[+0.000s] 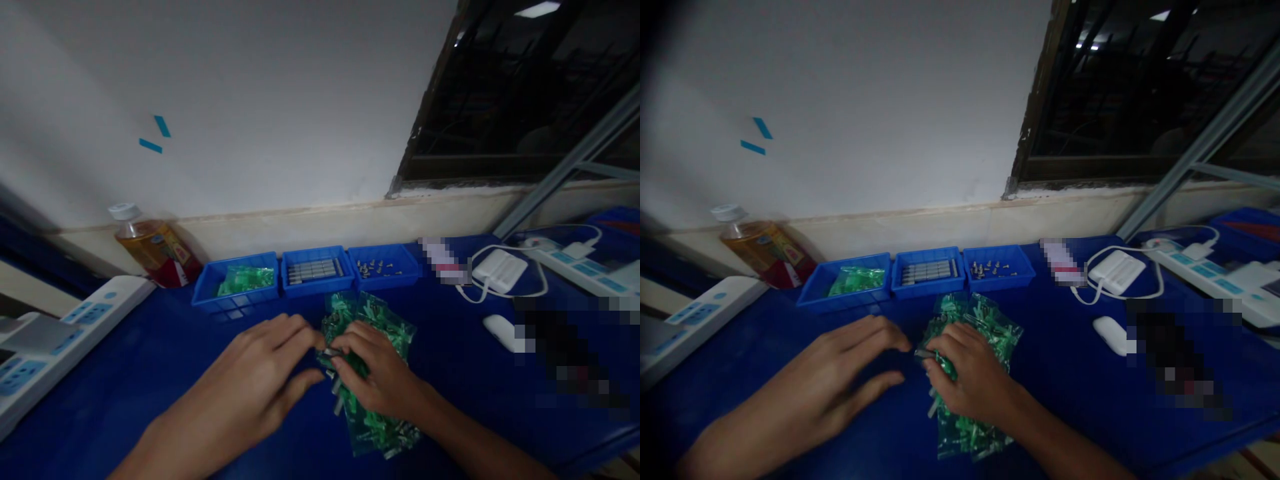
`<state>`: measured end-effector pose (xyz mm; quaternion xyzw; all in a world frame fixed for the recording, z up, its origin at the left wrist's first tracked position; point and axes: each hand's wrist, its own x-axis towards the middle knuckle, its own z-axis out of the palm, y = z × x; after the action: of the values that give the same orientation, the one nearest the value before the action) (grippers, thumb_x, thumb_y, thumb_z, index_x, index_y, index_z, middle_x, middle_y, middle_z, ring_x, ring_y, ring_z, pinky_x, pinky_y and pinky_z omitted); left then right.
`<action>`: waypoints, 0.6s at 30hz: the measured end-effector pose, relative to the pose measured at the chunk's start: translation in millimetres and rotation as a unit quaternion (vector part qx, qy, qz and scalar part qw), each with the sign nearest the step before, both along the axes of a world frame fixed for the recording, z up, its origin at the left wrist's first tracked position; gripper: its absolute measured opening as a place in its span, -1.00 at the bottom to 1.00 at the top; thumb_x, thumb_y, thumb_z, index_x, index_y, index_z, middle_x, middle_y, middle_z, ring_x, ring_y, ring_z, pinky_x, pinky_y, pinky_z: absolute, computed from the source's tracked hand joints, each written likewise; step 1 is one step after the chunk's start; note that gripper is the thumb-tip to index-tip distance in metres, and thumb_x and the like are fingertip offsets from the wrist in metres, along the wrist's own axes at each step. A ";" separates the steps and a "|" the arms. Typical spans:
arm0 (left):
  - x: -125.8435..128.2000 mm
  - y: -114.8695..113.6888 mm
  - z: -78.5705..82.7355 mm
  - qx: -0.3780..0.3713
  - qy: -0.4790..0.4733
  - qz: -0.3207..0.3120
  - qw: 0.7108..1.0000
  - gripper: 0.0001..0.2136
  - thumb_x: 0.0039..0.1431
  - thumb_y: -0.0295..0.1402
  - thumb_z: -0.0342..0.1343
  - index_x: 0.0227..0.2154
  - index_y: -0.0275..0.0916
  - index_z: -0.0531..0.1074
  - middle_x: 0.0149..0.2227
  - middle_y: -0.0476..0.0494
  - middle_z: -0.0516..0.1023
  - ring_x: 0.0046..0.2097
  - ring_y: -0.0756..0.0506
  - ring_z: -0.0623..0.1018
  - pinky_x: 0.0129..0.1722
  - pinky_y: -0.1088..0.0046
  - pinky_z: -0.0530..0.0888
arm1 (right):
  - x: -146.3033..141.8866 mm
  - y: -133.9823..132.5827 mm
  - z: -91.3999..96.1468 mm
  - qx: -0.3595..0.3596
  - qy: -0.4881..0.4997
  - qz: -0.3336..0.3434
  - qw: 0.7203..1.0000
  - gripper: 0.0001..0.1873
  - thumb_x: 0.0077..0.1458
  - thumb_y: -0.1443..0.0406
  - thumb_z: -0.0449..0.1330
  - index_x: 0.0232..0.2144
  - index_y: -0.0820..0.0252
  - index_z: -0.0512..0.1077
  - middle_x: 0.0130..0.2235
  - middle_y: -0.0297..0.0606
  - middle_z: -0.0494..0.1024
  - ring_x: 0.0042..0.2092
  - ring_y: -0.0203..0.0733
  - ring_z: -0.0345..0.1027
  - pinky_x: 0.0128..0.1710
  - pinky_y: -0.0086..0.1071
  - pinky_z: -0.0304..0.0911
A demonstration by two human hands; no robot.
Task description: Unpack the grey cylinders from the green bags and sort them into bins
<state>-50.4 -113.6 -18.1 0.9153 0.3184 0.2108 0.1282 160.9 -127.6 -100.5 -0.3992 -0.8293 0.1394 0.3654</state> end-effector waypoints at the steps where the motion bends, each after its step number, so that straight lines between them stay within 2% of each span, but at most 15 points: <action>1: 6.8 1.9 -4.1 0.001 0.022 -0.013 1.000 -0.88 0.20 -0.32 0.04 -0.24 -0.20 0.41 -0.29 -0.10 0.47 -0.24 -0.07 0.47 -0.24 0.38 0.48 | -0.6 -0.9 0.5 0.000 0.006 0.001 1.000 -0.97 0.11 0.38 0.08 -0.35 0.17 0.28 -0.41 -0.32 0.36 -0.34 -0.27 0.22 -0.34 -0.36 0.11; 3: 14.3 3.2 -13.5 -0.001 0.061 -0.040 0.997 -0.88 0.23 -0.40 -0.01 -0.22 -0.21 0.40 -0.26 -0.12 0.46 -0.21 -0.08 0.46 -0.20 0.34 0.46 | -1.8 -2.7 1.5 -0.006 0.018 0.004 1.000 -0.94 0.11 0.38 0.08 -0.41 0.17 0.25 -0.42 -0.33 0.34 -0.35 -0.28 0.22 -0.35 -0.37 0.11; 6: 15.2 3.2 -22.5 -0.003 0.067 -0.057 0.996 -0.85 0.25 -0.46 -0.07 -0.26 -0.23 0.40 -0.28 -0.12 0.44 -0.24 -0.06 0.45 -0.20 0.33 0.45 | -2.8 -4.4 2.6 -0.025 0.038 0.009 0.999 -0.90 0.12 0.39 0.07 -0.45 0.16 0.24 -0.44 -0.34 0.33 -0.36 -0.29 0.22 -0.36 -0.38 0.12; 11: 13.0 5.4 -22.5 -0.004 0.030 -0.057 0.998 -0.83 0.28 -0.43 -0.10 -0.22 -0.25 0.40 -0.32 -0.13 0.43 -0.25 -0.07 0.44 -0.23 0.35 0.45 | -3.8 -4.6 4.2 -0.063 0.087 0.018 0.994 -0.90 0.16 0.37 0.03 -0.39 0.17 0.32 -0.44 -0.34 0.35 -0.38 -0.32 0.25 -0.40 -0.41 0.15; 15: 13.1 7.3 -22.9 -0.007 0.043 -0.052 0.998 -0.83 0.29 -0.39 -0.10 -0.24 -0.27 0.40 -0.33 -0.14 0.44 -0.26 -0.08 0.43 -0.25 0.34 0.44 | -4.6 -3.9 4.1 -0.058 0.102 0.024 0.993 -0.88 0.18 0.36 0.02 -0.34 0.18 0.35 -0.45 -0.34 0.35 -0.40 -0.32 0.25 -0.42 -0.42 0.16; 18: 12.4 8.3 -23.9 -0.006 0.056 -0.024 0.998 -0.80 0.29 -0.35 -0.11 -0.24 -0.27 0.40 -0.34 -0.14 0.44 -0.26 -0.09 0.44 -0.23 0.29 0.43 | -4.3 -4.1 2.4 -0.047 0.088 0.016 0.995 -0.92 0.17 0.35 0.04 -0.28 0.15 0.32 -0.43 -0.34 0.35 -0.37 -0.30 0.27 -0.39 -0.40 0.19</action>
<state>-38.1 -105.3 -42.0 0.9322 0.3045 0.1542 0.1209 156.6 -131.6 -98.1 -0.3889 -0.7927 0.2182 0.4157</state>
